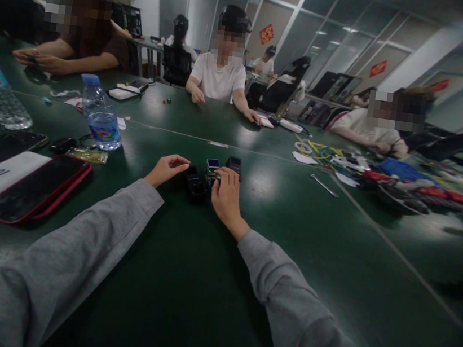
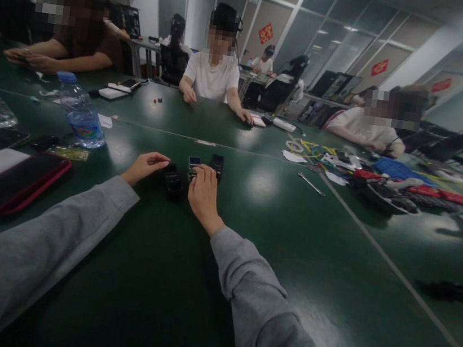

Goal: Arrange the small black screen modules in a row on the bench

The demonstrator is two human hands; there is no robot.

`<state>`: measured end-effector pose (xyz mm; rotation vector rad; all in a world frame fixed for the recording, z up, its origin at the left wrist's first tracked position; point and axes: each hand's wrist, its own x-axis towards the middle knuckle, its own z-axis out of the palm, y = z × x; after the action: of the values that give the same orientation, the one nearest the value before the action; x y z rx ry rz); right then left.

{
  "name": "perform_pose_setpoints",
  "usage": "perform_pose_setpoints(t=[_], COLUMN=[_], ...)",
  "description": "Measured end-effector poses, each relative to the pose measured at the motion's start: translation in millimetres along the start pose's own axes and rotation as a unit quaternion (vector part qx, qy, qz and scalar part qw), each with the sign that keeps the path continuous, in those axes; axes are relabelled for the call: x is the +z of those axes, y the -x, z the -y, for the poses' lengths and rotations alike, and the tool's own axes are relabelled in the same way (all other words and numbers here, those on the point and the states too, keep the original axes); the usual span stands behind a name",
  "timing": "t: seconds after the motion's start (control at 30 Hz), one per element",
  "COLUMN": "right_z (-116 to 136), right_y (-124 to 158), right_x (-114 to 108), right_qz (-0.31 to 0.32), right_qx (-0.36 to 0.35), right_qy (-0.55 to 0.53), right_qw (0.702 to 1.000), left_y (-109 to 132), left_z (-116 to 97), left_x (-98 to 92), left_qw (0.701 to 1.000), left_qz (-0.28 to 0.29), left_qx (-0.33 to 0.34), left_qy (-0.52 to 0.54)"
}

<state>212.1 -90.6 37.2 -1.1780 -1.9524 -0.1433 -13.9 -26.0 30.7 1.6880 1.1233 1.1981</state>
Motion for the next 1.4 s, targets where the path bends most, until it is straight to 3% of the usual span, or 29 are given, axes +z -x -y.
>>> perform_pose_setpoints(t=[0.53,1.4], right_z=[-8.8,-11.0], right_y=[-0.5,3.4], right_x=[6.4,7.9], right_qz=[0.01,0.05], right_qx=[0.021,0.046], right_qy=[-0.034,-0.045], right_qw=[0.999,0.997], left_y=[0.5,1.7], left_z=[-6.4,-7.6], left_x=[0.2,-0.6], left_qw=[0.997,0.995], left_qz=[0.043,0.082], left_qx=[-0.042,-0.043], left_qy=[0.043,0.023])
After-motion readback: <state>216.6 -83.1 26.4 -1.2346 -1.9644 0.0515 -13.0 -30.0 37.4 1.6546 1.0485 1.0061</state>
